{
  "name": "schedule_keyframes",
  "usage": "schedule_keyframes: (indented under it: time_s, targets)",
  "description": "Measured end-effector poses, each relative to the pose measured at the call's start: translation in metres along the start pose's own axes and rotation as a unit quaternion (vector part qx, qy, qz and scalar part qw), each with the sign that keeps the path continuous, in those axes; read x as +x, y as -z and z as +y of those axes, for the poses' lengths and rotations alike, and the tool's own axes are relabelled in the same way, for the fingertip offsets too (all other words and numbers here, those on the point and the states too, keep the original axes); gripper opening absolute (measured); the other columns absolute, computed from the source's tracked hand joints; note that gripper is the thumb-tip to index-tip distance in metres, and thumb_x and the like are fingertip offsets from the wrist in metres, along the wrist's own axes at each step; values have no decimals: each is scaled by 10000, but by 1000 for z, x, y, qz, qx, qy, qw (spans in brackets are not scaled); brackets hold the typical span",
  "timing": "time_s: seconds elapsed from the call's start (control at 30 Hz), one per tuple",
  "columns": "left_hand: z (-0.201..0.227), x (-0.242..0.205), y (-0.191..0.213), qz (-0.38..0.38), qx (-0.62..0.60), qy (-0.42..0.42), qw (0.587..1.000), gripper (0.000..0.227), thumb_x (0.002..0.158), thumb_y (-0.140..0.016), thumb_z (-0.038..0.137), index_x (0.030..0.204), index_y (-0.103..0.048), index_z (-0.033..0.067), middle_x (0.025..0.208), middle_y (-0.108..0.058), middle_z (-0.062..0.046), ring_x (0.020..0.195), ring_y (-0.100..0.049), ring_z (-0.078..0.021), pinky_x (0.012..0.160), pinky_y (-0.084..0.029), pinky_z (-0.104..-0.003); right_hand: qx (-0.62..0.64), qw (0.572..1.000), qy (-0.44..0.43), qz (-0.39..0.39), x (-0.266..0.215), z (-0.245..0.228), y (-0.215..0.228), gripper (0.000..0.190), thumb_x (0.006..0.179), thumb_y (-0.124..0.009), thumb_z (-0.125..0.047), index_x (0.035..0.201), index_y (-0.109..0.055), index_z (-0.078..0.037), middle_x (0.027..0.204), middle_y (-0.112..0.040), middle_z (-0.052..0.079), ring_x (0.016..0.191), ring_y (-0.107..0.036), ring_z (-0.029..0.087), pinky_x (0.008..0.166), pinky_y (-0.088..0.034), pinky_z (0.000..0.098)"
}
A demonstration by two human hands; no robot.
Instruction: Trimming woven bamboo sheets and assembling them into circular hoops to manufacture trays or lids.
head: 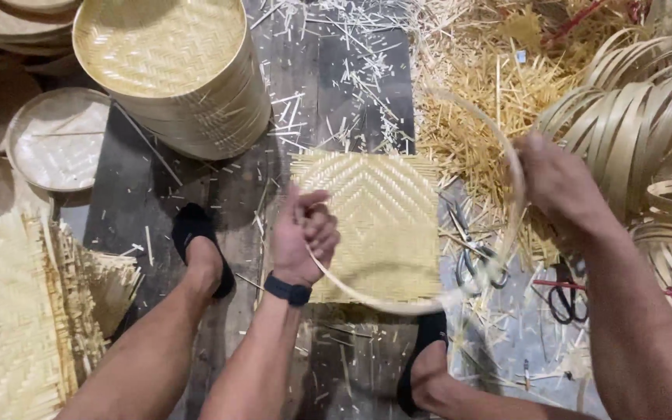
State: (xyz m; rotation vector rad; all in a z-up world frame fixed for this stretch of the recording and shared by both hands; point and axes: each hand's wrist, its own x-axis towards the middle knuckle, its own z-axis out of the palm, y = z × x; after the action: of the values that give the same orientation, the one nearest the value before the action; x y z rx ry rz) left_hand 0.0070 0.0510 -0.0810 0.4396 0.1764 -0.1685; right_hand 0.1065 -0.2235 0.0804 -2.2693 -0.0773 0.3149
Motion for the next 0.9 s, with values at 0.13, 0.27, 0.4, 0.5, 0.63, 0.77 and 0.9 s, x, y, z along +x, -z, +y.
schedule_keyframes:
  time_s: [0.13, 0.27, 0.4, 0.5, 0.63, 0.77, 0.9]
  targets:
    - [9, 1, 21, 76, -36, -39, 996, 557, 1051, -438, 421, 947, -693, -64, 552, -494, -14, 499, -431, -114, 420, -318, -268, 368, 925, -88, -41, 5, 102, -11, 560, 1106, -477, -407, 1293, -615, 103, 754, -506, 55, 639, -494, 169, 593, -470, 330]
    - [42, -3, -45, 264, 30, 87, 960, 403, 994, -359, 220, 890, -651, -38, 604, -530, -39, 502, -444, -109, 449, -334, -230, 466, 882, -51, -49, 3, 126, -23, 465, 1101, -551, -382, 1187, -636, 68, 689, -413, -68, 539, -375, 47, 483, -323, 224]
    - [10, 19, 13, 192, 48, -14, 980, 364, 998, -650, 268, 689, -536, 113, 496, -394, 55, 389, -329, -67, 325, -227, -223, 440, 897, -49, -3, 4, 121, -42, 469, 1070, -612, -391, 1076, -642, 77, 643, -395, -40, 486, -345, 59, 410, -260, 231]
    - [16, 19, 12, 178, 19, -14, 984, 345, 1006, -648, 268, 721, -525, 117, 525, -400, 59, 415, -332, -64, 341, -238, -219, 418, 906, -61, 33, 5, 107, -37, 417, 1046, -584, -367, 1160, -660, 27, 693, -522, -8, 538, -488, 92, 439, -381, 232]
    - [13, 21, 45, 144, -65, -95, 983, 272, 1023, -607, 360, 1004, -644, 92, 554, -408, 49, 463, -355, -66, 385, -296, -218, 363, 927, -49, 74, 3, 109, -43, 300, 993, -630, -165, 1259, -590, -31, 871, -692, 76, 683, -673, 163, 584, -605, 300]
    - [-9, 14, 71, 159, -52, -151, 974, 475, 979, -563, 467, 1401, -581, 250, 572, -424, 49, 459, -374, -55, 365, -313, -197, 359, 927, -100, 39, 20, 164, -87, 347, 951, -628, -150, 1278, -609, -36, 984, -762, 121, 779, -744, 168, 584, -592, 297]
    - [-30, 17, 136, 363, 362, -165, 842, 418, 954, -712, 376, 1321, -701, 175, 835, -631, 17, 649, -554, -93, 552, -471, -257, 249, 959, -123, 61, 35, 213, -133, 394, 942, -687, -204, 1297, -691, -34, 970, -749, 127, 761, -700, 182, 618, -590, 332]
